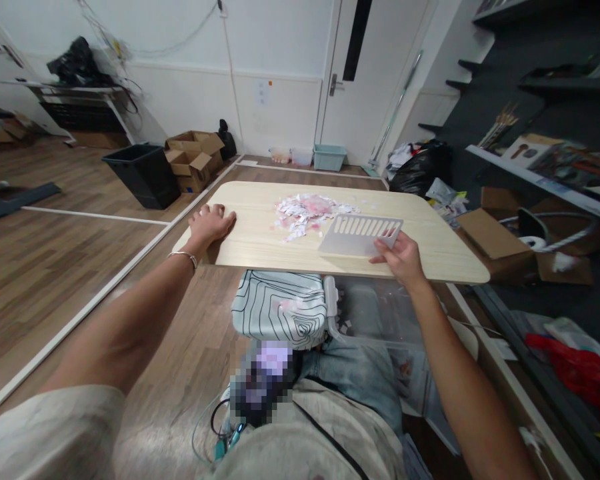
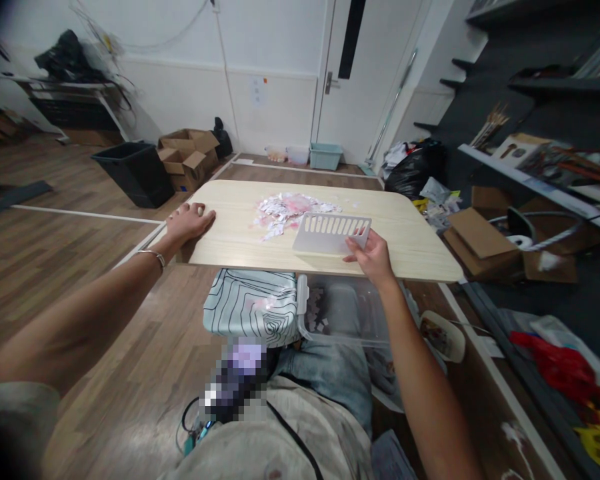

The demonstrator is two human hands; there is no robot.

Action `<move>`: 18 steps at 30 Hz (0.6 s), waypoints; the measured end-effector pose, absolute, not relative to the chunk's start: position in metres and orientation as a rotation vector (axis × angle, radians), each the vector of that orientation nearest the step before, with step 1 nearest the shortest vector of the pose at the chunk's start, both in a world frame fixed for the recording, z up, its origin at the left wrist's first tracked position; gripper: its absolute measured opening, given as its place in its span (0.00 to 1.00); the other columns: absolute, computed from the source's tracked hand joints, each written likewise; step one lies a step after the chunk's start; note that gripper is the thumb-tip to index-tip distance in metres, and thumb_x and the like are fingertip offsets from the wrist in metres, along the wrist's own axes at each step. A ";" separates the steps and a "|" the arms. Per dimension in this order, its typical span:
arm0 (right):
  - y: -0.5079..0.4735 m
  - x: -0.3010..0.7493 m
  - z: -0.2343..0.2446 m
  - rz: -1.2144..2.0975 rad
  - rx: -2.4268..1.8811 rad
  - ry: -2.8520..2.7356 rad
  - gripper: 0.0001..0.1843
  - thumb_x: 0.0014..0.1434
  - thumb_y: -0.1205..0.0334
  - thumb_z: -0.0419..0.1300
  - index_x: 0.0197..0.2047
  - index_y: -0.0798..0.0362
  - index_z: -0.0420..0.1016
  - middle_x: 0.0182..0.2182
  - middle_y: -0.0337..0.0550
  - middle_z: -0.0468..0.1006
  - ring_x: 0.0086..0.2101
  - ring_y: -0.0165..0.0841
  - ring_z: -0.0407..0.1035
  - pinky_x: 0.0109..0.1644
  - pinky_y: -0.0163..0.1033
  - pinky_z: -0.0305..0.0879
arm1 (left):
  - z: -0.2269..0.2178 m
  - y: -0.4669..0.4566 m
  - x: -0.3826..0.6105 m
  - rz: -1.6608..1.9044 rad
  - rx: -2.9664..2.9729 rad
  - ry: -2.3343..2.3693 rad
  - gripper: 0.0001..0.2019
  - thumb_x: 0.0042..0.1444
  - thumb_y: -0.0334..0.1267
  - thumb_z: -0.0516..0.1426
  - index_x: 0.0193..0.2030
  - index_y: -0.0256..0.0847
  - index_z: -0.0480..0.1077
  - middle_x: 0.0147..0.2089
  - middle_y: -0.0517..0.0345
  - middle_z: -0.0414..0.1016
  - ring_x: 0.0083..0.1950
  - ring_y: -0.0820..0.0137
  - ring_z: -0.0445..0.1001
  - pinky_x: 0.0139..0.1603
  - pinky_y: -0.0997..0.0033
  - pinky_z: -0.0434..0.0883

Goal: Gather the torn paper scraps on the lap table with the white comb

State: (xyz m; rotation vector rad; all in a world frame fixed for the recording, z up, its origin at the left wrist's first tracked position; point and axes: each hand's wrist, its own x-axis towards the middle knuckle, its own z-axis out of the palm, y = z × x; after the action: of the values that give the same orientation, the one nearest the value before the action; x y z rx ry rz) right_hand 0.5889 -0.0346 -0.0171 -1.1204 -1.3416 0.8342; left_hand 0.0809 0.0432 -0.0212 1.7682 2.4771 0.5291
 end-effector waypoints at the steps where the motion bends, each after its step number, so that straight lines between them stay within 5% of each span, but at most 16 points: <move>1: -0.033 0.589 -0.018 0.805 -1.113 -1.314 0.48 0.40 0.20 0.87 0.44 0.46 0.75 0.41 0.39 0.80 0.40 0.38 0.80 0.35 0.46 0.94 | -0.021 0.042 0.081 0.526 1.770 2.476 0.41 0.73 0.65 0.48 0.81 0.42 0.74 0.83 0.25 0.72 0.81 0.24 0.71 0.81 0.24 0.66; 12: -0.013 0.593 -0.041 0.670 -1.145 -1.295 0.47 0.47 0.16 0.80 0.48 0.48 0.79 0.45 0.45 0.85 0.46 0.44 0.84 0.46 0.55 0.95 | -0.022 0.040 0.082 0.528 1.797 2.483 0.40 0.74 0.64 0.48 0.81 0.41 0.75 0.82 0.24 0.74 0.79 0.23 0.73 0.79 0.24 0.68; 18: -0.006 0.598 -0.050 0.496 -1.191 -1.175 0.40 0.51 0.24 0.79 0.49 0.49 0.80 0.47 0.52 0.87 0.46 0.50 0.85 0.46 0.62 0.94 | -0.024 0.045 0.081 0.494 1.791 2.487 0.42 0.74 0.65 0.47 0.83 0.41 0.73 0.84 0.24 0.72 0.80 0.24 0.72 0.79 0.25 0.69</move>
State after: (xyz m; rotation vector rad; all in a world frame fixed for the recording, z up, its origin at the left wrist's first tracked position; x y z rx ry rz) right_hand 0.5978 -0.0058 -0.0503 -1.1910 -1.1749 0.4964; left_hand 0.0813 0.0445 -0.0240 1.7910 2.4874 0.4935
